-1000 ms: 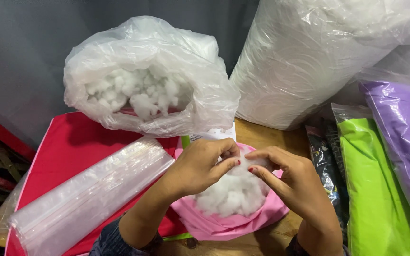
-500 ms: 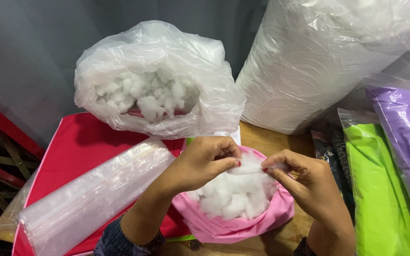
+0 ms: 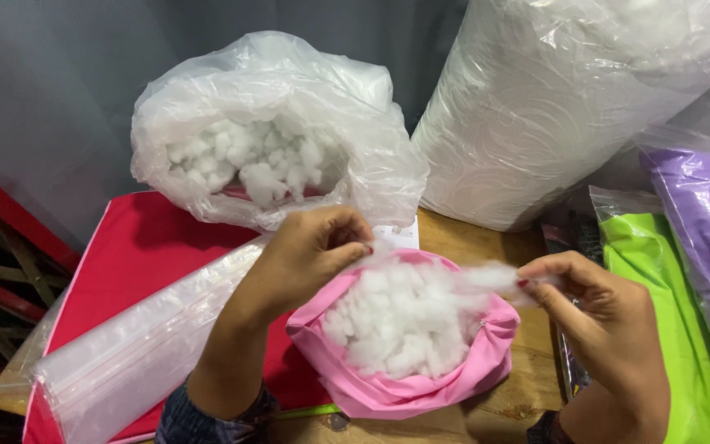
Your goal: Stuffing a small pink fabric pouch with white fiberfill material from a large plastic bag.
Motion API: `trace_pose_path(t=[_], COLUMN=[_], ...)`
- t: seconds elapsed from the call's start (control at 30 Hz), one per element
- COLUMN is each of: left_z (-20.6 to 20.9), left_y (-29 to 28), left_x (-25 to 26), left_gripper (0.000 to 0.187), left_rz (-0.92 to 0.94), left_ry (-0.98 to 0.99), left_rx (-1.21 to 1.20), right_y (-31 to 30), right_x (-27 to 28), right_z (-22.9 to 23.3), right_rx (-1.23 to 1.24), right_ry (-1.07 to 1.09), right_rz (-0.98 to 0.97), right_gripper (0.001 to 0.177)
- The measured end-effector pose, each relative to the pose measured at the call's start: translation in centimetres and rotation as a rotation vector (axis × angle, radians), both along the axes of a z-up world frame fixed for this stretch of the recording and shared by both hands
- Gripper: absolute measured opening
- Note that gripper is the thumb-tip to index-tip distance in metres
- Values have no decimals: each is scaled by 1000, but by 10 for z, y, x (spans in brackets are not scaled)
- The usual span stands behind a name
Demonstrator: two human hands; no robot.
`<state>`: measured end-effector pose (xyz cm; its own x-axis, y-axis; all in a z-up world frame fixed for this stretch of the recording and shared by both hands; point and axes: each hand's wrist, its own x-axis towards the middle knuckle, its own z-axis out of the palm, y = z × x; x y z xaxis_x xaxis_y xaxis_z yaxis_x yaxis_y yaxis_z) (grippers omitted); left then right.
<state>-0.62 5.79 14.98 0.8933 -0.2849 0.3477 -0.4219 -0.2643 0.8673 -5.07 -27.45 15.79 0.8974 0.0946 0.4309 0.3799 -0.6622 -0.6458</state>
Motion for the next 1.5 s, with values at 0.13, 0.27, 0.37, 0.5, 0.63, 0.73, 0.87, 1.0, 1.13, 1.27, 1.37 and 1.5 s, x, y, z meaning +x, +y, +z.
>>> trace_pose_path(t=[0.13,0.27,0.37,0.5,0.63,0.73,0.87,1.0,1.13,1.27,1.37,1.5], left_z=[15,1,-19,-47,-92,-123,-97,-69,-41,-40,-37,-44], left_y=[12,2,-18,-49,-77,-93,-90,-68,-44,-8,39,98], left_x=[-7,-2,4,17,31,38,33,21,8,14,26,58], left_gripper=[5,5,8,9,22,4,6,14,44,44,44,51], left_rz=[243,207,80,13,-116,-264,-325,-303,-253,-186,47,463], left_ry=[-24,-142,-226,-182,-185,-90,7,3,-42,-136,-205,-87], left_rx=[181,256,277,518,781,1081,1190,1045,890,762,655,582], right_y=[3,17,33,51,68,72,82,65,61,72,92,137], right_x=[-13,-7,11,41,56,53,48,31,7,3,4,20], right_z=[13,12,-1,-35,-62,-94,-90,-72,-52,-52,-38,-4], right_rx=[-82,-295,-450,-770,-814,-921,-1025,-937,-865,-885,-905,-863], right_ry=[-61,-87,76,130,381,410,550,316,-62,-102,-93,-441], right_rz=[-204,-183,-260,-154,175,251,275,220,66,119,89,237], right_gripper=[6,8,7,16,26,33,33,39,49,51,50,43])
